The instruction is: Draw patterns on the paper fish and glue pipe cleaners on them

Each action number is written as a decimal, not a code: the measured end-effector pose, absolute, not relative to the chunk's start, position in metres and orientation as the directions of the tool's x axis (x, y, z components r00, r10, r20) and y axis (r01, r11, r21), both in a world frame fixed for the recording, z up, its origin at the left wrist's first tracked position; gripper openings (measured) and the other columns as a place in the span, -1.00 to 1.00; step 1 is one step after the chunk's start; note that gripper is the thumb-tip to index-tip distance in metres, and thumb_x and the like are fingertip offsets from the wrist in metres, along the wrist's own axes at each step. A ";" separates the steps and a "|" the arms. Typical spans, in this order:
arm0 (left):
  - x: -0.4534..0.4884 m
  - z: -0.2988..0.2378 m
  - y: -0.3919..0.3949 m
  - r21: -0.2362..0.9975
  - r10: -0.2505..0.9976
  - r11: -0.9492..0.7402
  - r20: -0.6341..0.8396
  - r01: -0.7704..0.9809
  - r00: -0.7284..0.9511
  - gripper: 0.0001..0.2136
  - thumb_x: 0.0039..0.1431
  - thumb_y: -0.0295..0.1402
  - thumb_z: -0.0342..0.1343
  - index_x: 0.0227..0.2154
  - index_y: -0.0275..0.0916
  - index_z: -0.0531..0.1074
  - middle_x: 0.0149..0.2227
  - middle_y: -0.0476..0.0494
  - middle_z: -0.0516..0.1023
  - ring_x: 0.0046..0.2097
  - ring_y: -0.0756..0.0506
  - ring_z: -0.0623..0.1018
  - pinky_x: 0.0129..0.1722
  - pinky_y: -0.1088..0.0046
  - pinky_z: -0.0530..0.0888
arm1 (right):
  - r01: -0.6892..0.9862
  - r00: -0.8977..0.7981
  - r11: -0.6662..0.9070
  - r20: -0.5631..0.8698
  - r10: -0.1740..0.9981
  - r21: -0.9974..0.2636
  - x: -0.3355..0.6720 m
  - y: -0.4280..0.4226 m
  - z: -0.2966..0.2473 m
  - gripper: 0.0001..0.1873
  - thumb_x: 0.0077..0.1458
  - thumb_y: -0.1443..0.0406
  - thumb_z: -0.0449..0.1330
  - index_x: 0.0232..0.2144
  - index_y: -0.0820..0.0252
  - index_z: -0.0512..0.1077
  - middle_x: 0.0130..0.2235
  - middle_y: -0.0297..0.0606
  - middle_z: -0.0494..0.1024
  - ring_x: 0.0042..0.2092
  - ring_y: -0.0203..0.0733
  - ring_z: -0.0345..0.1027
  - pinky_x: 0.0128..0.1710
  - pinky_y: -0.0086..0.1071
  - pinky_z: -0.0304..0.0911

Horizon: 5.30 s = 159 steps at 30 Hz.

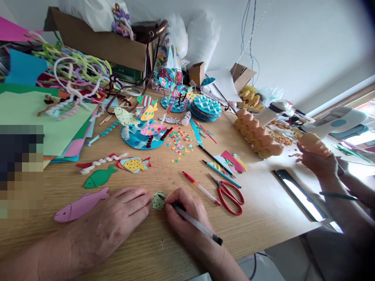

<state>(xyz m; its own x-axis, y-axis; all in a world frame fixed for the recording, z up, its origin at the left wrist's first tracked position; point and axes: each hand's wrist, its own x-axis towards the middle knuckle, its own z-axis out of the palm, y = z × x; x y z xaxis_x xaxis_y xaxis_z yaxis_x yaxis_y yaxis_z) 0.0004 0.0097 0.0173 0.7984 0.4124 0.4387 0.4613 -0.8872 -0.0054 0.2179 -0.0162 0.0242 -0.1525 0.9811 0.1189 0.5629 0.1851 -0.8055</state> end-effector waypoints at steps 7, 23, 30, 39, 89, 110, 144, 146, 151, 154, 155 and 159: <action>-0.006 0.010 0.009 0.120 0.464 -0.884 0.344 0.452 0.817 -0.57 0.31 -0.61 -0.15 0.09 -0.19 0.48 0.02 -0.13 0.61 0.12 -0.13 0.52 0.15 0.30 0.50 | 0.566 -0.151 0.199 0.137 0.979 -0.800 0.218 -0.016 0.022 -0.89 0.01 0.40 0.10 -0.46 0.11 0.39 -0.56 -0.44 0.43 -0.54 -0.32 0.27 -0.50 -0.50 0.16; -0.006 0.011 0.009 0.092 0.448 -0.889 0.381 0.449 0.809 -0.58 0.29 -0.64 -0.16 0.01 -0.21 0.50 -0.01 -0.13 0.61 0.09 -0.12 0.53 0.11 0.33 0.51 | 0.574 -0.151 0.221 0.164 0.975 -0.788 0.217 -0.014 0.021 -0.88 0.01 0.41 0.10 -0.46 0.12 0.39 -0.57 -0.44 0.41 -0.56 -0.35 0.24 -0.53 -0.52 0.11; -0.007 0.005 0.010 0.102 0.451 -0.889 0.374 0.447 0.810 -0.58 0.29 -0.63 -0.15 0.04 -0.19 0.50 -0.01 -0.13 0.61 0.08 -0.13 0.54 0.10 0.31 0.52 | 0.567 -0.147 0.223 0.168 0.975 -0.793 0.218 -0.014 0.022 -0.88 0.02 0.41 0.10 -0.46 0.13 0.39 -0.56 -0.44 0.41 -0.55 -0.34 0.25 -0.54 -0.52 0.09; -0.002 0.012 0.008 -0.003 0.425 -0.882 0.431 0.472 0.796 -0.49 0.19 -0.74 -0.28 -0.08 -0.26 0.53 -0.11 -0.12 0.66 -0.03 -0.10 0.59 0.02 0.40 0.55 | 0.562 -0.150 0.218 0.161 0.976 -0.798 0.217 -0.014 0.020 -0.89 0.01 0.40 0.11 -0.46 0.11 0.39 -0.54 -0.43 0.46 -0.54 -0.34 0.27 -0.50 -0.52 0.15; -0.010 0.006 0.009 0.180 0.487 -0.873 0.333 0.453 0.807 -0.52 0.33 -0.60 -0.17 0.15 -0.12 0.45 0.08 -0.10 0.59 0.15 -0.13 0.50 0.18 0.31 0.48 | 0.556 -0.159 0.185 0.114 0.981 -0.810 0.217 -0.015 0.022 -0.90 0.01 0.40 0.11 -0.45 0.10 0.37 -0.54 -0.44 0.43 -0.53 -0.32 0.26 -0.48 -0.50 0.16; -0.010 0.006 0.009 0.200 0.501 -0.865 0.300 0.460 0.812 -0.55 0.32 -0.59 -0.11 0.13 -0.10 0.47 0.06 -0.10 0.60 0.13 -0.12 0.52 0.19 0.33 0.48 | 0.527 -0.147 0.201 0.144 0.979 -0.826 0.220 -0.019 0.027 -0.93 0.01 0.37 0.08 -0.44 0.10 0.34 -0.55 -0.44 0.42 -0.53 -0.33 0.23 -0.51 -0.50 0.13; 0.000 0.013 0.008 -0.047 0.417 -0.885 0.363 0.463 0.833 -0.51 0.19 -0.68 -0.18 0.02 -0.24 0.53 -0.05 -0.12 0.64 0.00 -0.12 0.55 0.04 0.38 0.51 | 0.568 -0.131 0.226 0.184 0.974 -0.791 0.219 -0.019 0.021 -0.89 -0.05 0.41 0.06 -0.48 0.10 0.32 -0.57 -0.45 0.38 -0.56 -0.34 0.20 -0.53 -0.51 0.09; -0.001 0.014 0.008 -0.053 0.417 -0.883 0.364 0.466 0.833 -0.50 0.20 -0.69 -0.19 0.02 -0.23 0.52 -0.06 -0.12 0.64 -0.01 -0.12 0.55 0.03 0.39 0.50 | 0.564 -0.128 0.225 0.185 0.974 -0.794 0.219 -0.019 0.020 -0.90 -0.05 0.41 0.06 -0.48 0.10 0.33 -0.56 -0.45 0.38 -0.55 -0.34 0.20 -0.52 -0.51 0.09; -0.002 0.011 0.007 -0.042 0.418 -0.886 0.358 0.462 0.835 -0.50 0.20 -0.68 -0.19 0.04 -0.25 0.51 -0.04 -0.14 0.64 0.01 -0.13 0.55 0.04 0.38 0.51 | 0.563 -0.131 0.222 0.179 0.975 -0.796 0.218 -0.019 0.020 -0.90 -0.05 0.41 0.06 -0.48 0.11 0.32 -0.56 -0.45 0.37 -0.55 -0.35 0.20 -0.52 -0.51 0.08; -0.002 0.010 0.007 -0.051 0.419 -0.883 0.361 0.466 0.833 -0.49 0.19 -0.69 -0.19 0.04 -0.23 0.51 -0.04 -0.12 0.64 0.02 -0.12 0.54 0.05 0.38 0.50 | 0.568 -0.134 0.224 0.179 0.975 -0.792 0.218 -0.019 0.021 -0.89 -0.05 0.42 0.06 -0.48 0.11 0.32 -0.56 -0.46 0.37 -0.55 -0.35 0.20 -0.52 -0.52 0.07; -0.002 0.010 0.008 -0.055 0.414 -0.884 0.370 0.464 0.832 -0.48 0.18 -0.70 -0.20 0.03 -0.23 0.52 -0.04 -0.11 0.64 0.02 -0.12 0.54 0.04 0.38 0.51 | 0.568 -0.136 0.225 0.179 0.974 -0.791 0.218 -0.019 0.021 -0.89 -0.04 0.42 0.06 -0.48 0.11 0.32 -0.56 -0.45 0.37 -0.55 -0.35 0.20 -0.52 -0.52 0.07; -0.001 0.013 0.008 -0.063 0.407 -0.884 0.383 0.463 0.829 -0.47 0.14 -0.71 -0.21 -0.01 -0.24 0.54 -0.06 -0.10 0.65 -0.02 -0.11 0.56 0.01 0.39 0.53 | 0.570 -0.146 0.232 0.181 0.973 -0.788 0.219 -0.018 0.021 -0.89 -0.04 0.42 0.07 -0.47 0.11 0.32 -0.56 -0.45 0.38 -0.54 -0.34 0.21 -0.52 -0.51 0.07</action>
